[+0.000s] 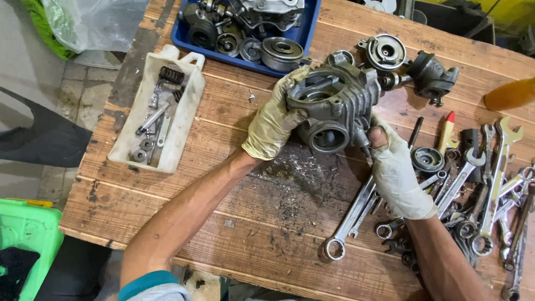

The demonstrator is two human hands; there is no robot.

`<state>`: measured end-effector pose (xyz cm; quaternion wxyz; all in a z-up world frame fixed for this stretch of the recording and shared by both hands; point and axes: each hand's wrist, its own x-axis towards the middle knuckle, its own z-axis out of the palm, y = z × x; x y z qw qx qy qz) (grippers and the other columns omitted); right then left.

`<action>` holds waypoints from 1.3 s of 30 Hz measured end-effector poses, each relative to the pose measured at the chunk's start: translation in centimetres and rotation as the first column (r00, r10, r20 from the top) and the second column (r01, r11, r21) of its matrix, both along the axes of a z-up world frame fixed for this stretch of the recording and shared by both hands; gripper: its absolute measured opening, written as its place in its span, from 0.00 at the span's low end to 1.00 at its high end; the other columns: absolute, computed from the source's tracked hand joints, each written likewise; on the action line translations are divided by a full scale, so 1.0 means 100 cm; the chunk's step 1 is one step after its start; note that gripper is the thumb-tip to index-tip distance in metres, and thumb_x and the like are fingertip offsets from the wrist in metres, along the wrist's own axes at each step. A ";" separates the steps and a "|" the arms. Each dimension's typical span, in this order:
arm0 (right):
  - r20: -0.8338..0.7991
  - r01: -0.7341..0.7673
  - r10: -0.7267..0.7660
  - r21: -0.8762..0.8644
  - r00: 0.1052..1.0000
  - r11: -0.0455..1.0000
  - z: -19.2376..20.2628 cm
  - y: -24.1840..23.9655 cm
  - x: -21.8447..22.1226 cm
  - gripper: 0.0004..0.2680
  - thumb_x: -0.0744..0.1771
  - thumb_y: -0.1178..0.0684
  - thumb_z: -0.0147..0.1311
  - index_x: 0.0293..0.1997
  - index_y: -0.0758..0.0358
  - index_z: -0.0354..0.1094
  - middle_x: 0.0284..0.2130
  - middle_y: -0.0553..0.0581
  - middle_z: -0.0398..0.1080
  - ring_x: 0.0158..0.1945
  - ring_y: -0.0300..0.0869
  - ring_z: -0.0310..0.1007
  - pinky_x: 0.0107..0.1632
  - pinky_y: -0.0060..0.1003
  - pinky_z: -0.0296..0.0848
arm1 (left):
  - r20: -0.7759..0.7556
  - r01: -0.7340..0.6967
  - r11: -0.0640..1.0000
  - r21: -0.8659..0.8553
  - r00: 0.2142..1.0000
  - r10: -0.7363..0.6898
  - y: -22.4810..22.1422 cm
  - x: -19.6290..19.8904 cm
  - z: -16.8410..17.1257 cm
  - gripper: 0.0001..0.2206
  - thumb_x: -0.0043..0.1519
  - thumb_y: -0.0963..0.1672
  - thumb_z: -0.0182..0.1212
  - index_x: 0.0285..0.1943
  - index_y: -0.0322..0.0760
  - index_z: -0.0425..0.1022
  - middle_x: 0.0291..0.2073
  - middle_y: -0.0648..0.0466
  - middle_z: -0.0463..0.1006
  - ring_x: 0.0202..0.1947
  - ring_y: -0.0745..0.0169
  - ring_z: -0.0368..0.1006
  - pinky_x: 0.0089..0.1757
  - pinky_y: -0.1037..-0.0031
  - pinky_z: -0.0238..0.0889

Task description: The person holds a metallic engine block and inserts a cylindrical bearing into its bore. They rotate the block to check fit and alignment, then place the bearing into a blue tray. The person repeats the process with another bearing, inserting it into the same bore and rotating the block to inspect the placement.

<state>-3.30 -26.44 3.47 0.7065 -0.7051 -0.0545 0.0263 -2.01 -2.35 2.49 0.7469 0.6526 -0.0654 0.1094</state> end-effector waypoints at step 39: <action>-0.078 -0.107 0.128 -0.963 0.989 0.248 0.205 0.089 0.037 0.13 0.68 0.53 0.57 0.60 0.46 0.76 0.49 0.57 0.79 0.51 0.46 0.77 0.54 0.46 0.76 | 0.165 0.173 0.963 0.205 0.964 -0.208 0.029 -0.011 0.025 0.37 0.58 0.57 0.64 0.75 0.42 0.59 0.68 0.48 0.72 0.69 0.51 0.70 0.67 0.62 0.66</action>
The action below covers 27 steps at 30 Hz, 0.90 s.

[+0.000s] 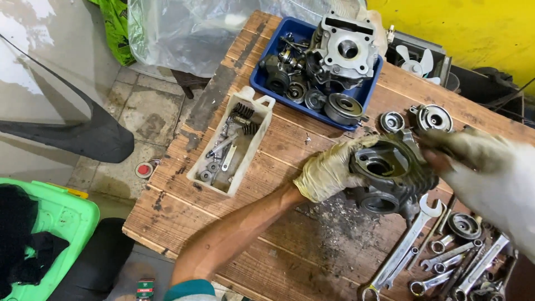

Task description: The person holds a metallic engine block and inserts a cylindrical bearing into its bore. They rotate the block to check fit and alignment, then place the bearing into a blue tray. The person repeats the process with another bearing, inserting it into the same bore and rotating the block to inspect the placement.

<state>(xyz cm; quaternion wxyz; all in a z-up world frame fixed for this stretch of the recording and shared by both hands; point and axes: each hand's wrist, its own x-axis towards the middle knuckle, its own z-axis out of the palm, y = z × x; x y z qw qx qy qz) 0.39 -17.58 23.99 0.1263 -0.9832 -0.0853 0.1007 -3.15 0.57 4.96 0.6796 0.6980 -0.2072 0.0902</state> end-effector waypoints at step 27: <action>0.365 -0.631 0.911 -0.666 0.190 0.398 -0.101 0.214 0.170 0.15 0.68 0.52 0.52 0.63 0.45 0.71 0.43 0.54 0.74 0.41 0.52 0.75 0.35 0.46 0.76 | -0.014 0.009 0.999 0.037 1.000 -0.008 -0.002 0.010 -0.012 0.36 0.55 0.50 0.72 0.74 0.44 0.62 0.66 0.53 0.74 0.68 0.54 0.72 0.69 0.66 0.63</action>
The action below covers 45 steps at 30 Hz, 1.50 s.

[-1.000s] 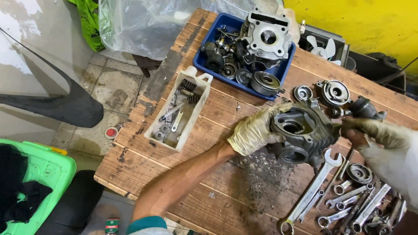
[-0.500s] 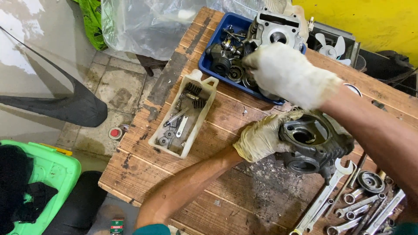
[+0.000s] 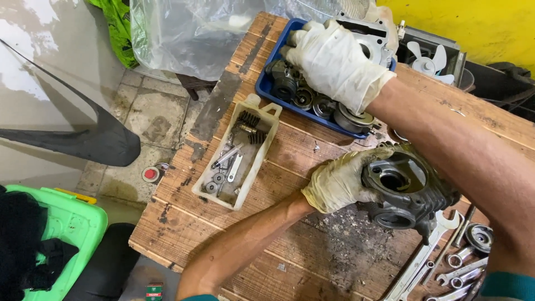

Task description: The person holds a metallic engine block and inserts a cylindrical bearing into its bore. They rotate the block to check fit and alignment, then place the bearing into a blue tray. The person repeats the process with another bearing, inserting it into the same bore and rotating the block to inspect the placement.

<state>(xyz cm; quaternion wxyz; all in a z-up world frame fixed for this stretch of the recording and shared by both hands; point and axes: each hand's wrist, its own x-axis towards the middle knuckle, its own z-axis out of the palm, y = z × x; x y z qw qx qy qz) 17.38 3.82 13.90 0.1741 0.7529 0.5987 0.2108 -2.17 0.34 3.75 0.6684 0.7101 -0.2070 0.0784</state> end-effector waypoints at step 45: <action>0.017 0.418 -0.435 -0.312 0.900 0.853 -0.044 0.026 -0.013 0.12 0.65 0.60 0.51 0.50 0.60 0.78 0.47 0.57 0.77 0.58 0.57 0.69 0.68 0.71 0.50 | -0.193 0.034 0.999 0.015 0.981 -0.030 0.005 -0.003 0.021 0.38 0.48 0.52 0.72 0.70 0.42 0.66 0.57 0.53 0.81 0.59 0.57 0.78 0.61 0.70 0.69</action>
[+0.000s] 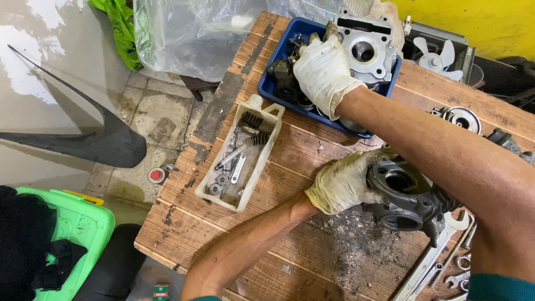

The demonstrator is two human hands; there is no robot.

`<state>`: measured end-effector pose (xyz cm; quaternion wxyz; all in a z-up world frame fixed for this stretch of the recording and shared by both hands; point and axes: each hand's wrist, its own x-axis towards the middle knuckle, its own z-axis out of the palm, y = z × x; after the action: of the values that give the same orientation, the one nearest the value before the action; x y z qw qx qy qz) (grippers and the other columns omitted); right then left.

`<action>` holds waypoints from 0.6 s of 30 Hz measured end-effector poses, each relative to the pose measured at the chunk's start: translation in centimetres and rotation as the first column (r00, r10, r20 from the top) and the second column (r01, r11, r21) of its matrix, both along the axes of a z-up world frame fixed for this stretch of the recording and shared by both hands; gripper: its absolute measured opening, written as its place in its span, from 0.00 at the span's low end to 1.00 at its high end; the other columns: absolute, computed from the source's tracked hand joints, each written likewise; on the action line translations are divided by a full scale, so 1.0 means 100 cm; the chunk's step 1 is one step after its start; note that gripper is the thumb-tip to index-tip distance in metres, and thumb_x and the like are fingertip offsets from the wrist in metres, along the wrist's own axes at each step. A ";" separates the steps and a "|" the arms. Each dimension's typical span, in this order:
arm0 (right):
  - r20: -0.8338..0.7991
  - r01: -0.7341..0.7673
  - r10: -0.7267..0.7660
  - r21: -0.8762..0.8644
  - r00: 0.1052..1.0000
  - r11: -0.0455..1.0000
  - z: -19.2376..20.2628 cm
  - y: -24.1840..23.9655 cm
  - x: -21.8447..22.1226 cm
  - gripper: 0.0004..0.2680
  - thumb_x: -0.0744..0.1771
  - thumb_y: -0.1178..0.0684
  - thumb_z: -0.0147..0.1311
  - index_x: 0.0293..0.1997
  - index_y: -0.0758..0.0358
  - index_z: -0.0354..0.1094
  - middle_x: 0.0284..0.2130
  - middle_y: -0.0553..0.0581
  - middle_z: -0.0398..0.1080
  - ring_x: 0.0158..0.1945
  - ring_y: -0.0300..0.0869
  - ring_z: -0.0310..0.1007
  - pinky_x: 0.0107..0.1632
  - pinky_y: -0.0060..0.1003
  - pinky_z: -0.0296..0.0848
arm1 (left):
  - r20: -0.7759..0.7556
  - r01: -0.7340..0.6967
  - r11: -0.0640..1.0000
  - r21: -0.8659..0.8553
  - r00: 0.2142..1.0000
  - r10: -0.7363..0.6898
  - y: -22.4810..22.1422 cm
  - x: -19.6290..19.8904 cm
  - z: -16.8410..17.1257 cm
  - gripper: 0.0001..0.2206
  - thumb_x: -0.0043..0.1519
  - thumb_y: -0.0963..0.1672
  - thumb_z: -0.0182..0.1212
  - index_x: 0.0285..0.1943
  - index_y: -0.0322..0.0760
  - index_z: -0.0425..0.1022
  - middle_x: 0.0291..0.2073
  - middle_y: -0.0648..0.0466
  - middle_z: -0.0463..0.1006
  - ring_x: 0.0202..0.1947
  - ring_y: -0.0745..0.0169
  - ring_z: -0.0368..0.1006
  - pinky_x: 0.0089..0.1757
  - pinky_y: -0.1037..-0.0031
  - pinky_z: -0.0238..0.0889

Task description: The person holds a metallic engine block and inserts a cylindrical bearing into its bore. They rotate the block to check fit and alignment, then place the bearing into a blue tray. The person repeats the process with another bearing, inserting it into the same bore and rotating the block to inspect the placement.

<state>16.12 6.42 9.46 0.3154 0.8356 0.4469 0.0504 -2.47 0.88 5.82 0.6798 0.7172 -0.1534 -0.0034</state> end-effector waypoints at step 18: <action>0.042 0.119 -0.122 0.072 0.992 0.990 0.006 0.013 -0.016 0.06 0.62 0.56 0.56 0.35 0.48 0.79 0.35 0.55 0.78 0.42 0.51 0.73 0.45 0.53 0.66 | 0.025 -0.090 0.963 0.255 0.996 0.086 -0.001 0.000 -0.006 0.40 0.46 0.60 0.63 0.69 0.47 0.63 0.57 0.50 0.80 0.56 0.47 0.79 0.49 0.58 0.74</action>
<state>14.51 7.75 10.03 0.2990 0.8701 0.3861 0.0661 -2.52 0.74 5.26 0.5801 0.8049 -0.1243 0.0120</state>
